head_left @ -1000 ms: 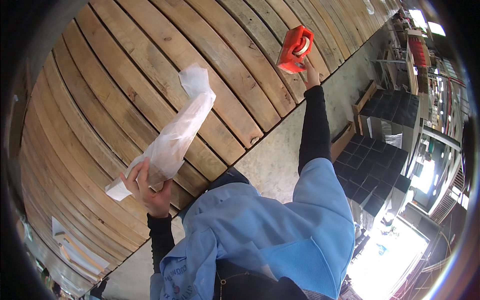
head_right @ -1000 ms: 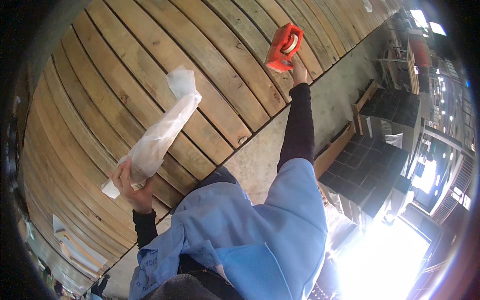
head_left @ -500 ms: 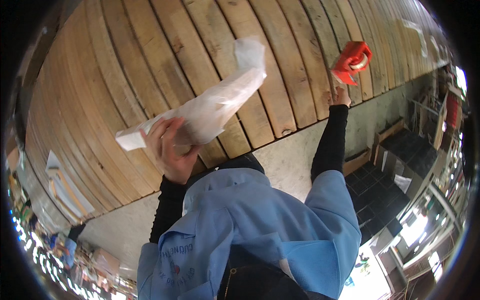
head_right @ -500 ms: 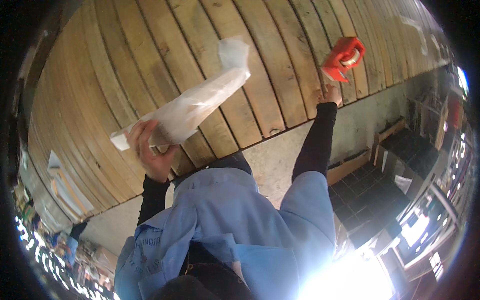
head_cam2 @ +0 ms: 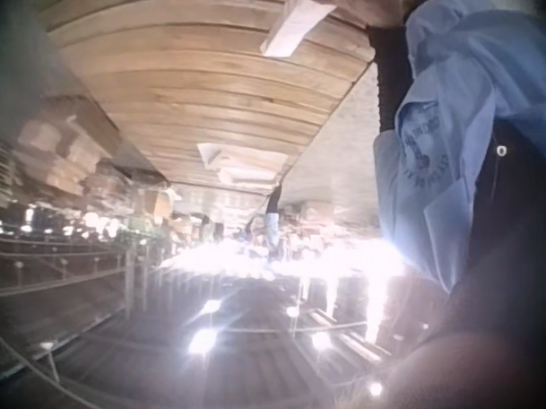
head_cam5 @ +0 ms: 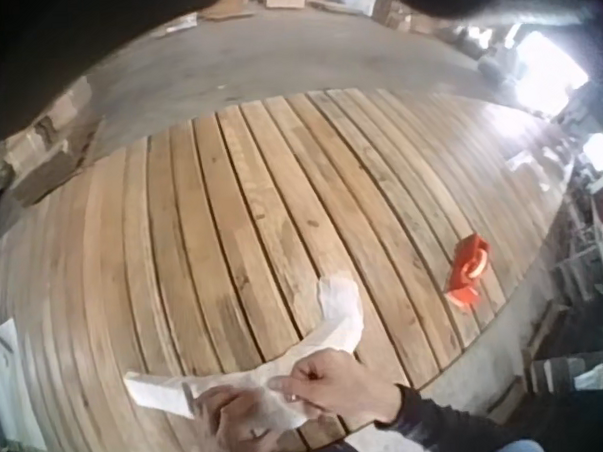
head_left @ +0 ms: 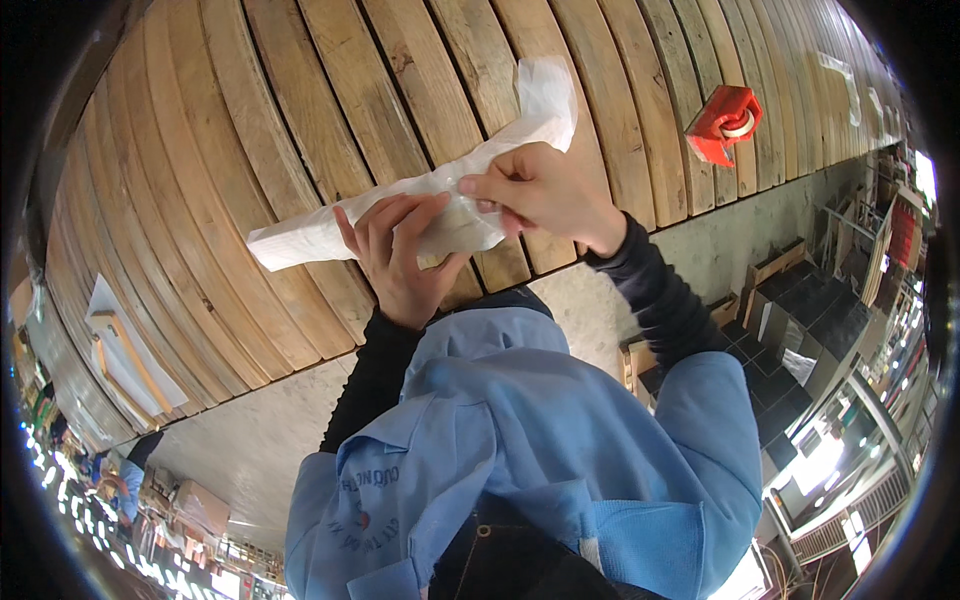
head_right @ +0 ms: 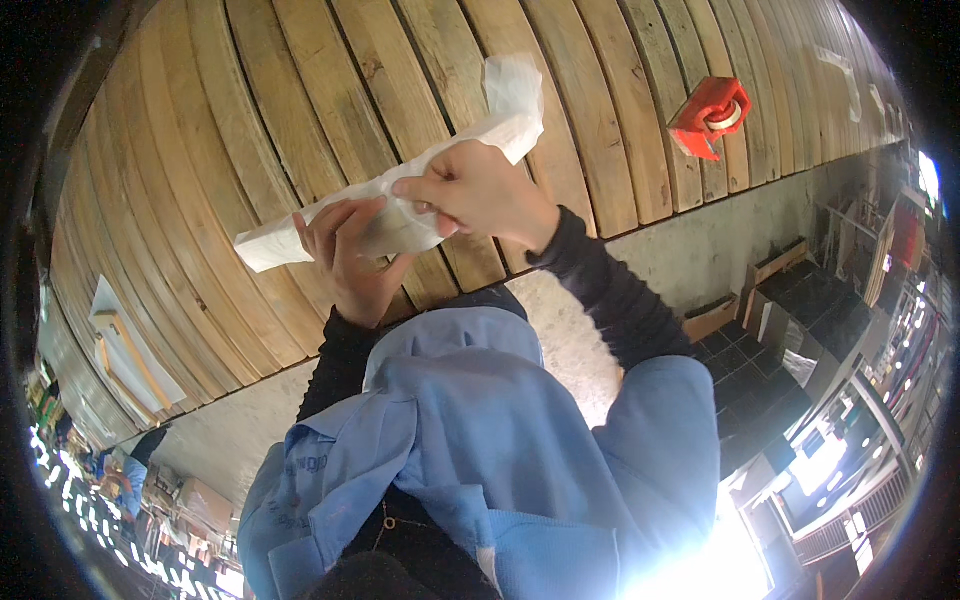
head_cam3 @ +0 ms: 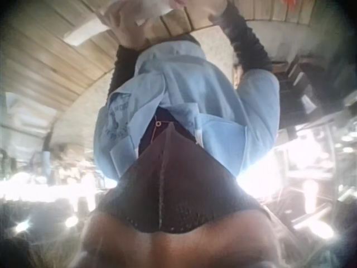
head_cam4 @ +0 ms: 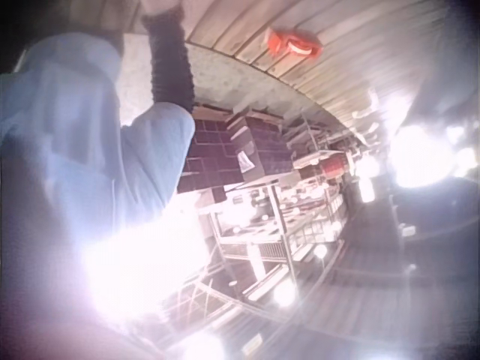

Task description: The person wraps L-shaped wooden parts in bubble wrap and secures them with tape. They repeatedly place each part on a sheet of bubble wrap, fold the wrap around it, and apply tape to seal the package.

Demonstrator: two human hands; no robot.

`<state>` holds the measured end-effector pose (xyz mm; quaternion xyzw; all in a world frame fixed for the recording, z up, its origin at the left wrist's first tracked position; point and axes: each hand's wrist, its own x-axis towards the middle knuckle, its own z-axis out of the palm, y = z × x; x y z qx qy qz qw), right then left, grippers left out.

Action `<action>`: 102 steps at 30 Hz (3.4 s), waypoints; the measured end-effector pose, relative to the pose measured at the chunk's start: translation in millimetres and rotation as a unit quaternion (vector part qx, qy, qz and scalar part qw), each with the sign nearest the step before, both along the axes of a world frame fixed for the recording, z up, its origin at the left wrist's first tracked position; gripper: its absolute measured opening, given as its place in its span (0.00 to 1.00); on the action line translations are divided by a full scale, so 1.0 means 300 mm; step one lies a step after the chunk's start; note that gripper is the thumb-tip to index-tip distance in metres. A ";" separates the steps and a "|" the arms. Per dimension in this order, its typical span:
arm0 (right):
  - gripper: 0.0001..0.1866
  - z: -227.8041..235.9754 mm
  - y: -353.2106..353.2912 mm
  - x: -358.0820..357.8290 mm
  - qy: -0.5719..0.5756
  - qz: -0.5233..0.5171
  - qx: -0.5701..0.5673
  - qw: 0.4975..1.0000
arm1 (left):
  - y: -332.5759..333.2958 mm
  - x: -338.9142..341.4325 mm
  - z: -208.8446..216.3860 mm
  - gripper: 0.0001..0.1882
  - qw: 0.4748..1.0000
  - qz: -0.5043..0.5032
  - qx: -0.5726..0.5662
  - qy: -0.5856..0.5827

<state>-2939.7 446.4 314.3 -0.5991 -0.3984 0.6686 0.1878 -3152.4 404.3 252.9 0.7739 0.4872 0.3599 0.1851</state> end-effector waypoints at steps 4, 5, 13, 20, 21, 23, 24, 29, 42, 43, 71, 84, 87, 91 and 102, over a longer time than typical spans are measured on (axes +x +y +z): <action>0.28 0.022 -0.092 0.064 -0.022 0.062 -0.084 0.994 | 0.023 0.005 0.011 0.38 0.999 -0.008 -0.036 -0.008; 0.28 0.007 -0.121 0.088 -0.033 0.090 -0.105 0.990 | 0.035 0.006 0.024 0.38 0.999 -0.011 -0.051 -0.008; 0.20 -0.131 -0.238 0.388 -0.096 -0.170 -0.035 0.980 | 0.122 -0.004 0.095 0.40 0.988 -0.100 -0.117 0.004; 0.48 -0.865 -0.326 1.214 -0.602 -0.592 -0.029 0.535 | 0.268 -0.010 0.126 0.39 0.970 -0.179 -0.161 0.036; 0.53 -0.921 -0.287 1.240 -0.640 -0.612 -0.095 0.455 | 0.321 0.001 0.136 0.39 0.966 -0.189 -0.168 0.048; 0.54 -0.964 -0.194 1.231 -0.575 -0.665 -0.016 0.477 | 0.418 0.000 0.161 0.39 0.964 -0.200 -0.165 0.064; 0.54 -0.968 -0.171 1.216 -0.538 -0.689 0.022 0.485 | 0.473 0.002 0.182 0.37 0.956 -0.221 -0.180 0.074; 0.56 -0.904 -0.098 1.188 -0.393 -0.785 0.178 0.446 | 0.818 0.005 0.115 0.33 0.911 -0.351 -0.187 0.110; 0.25 -0.408 -0.679 0.246 -0.178 -0.647 0.200 0.713 | 0.655 -0.292 -0.283 0.37 0.983 0.165 0.006 -0.081; 0.27 -0.349 -0.748 0.111 -0.197 -0.589 0.205 0.757 | 0.484 -0.378 -0.275 0.35 0.979 0.195 -0.002 -0.061; 0.48 -0.572 -0.517 -3.139 -0.224 -0.210 0.297 0.904 | -2.557 -2.321 -0.842 0.48 0.086 0.902 -0.287 -0.310; 0.15 -0.909 -0.737 -4.047 -0.022 -0.083 0.006 0.996 | -2.119 -3.671 -0.887 0.28 0.230 0.898 -0.268 -0.262; 0.13 -0.884 -0.627 -4.269 0.073 0.005 0.087 0.994 | -1.572 -4.158 -0.787 0.24 0.446 0.853 -0.256 -0.084; 0.11 -0.773 -0.588 -4.809 0.062 0.038 0.165 0.984 | -0.926 -4.846 -0.633 0.24 0.754 0.655 -0.044 0.012; 0.12 -0.584 -0.487 -5.238 -0.020 0.058 0.130 0.990 | -0.157 -5.549 -0.554 0.40 0.792 0.509 -0.319 0.106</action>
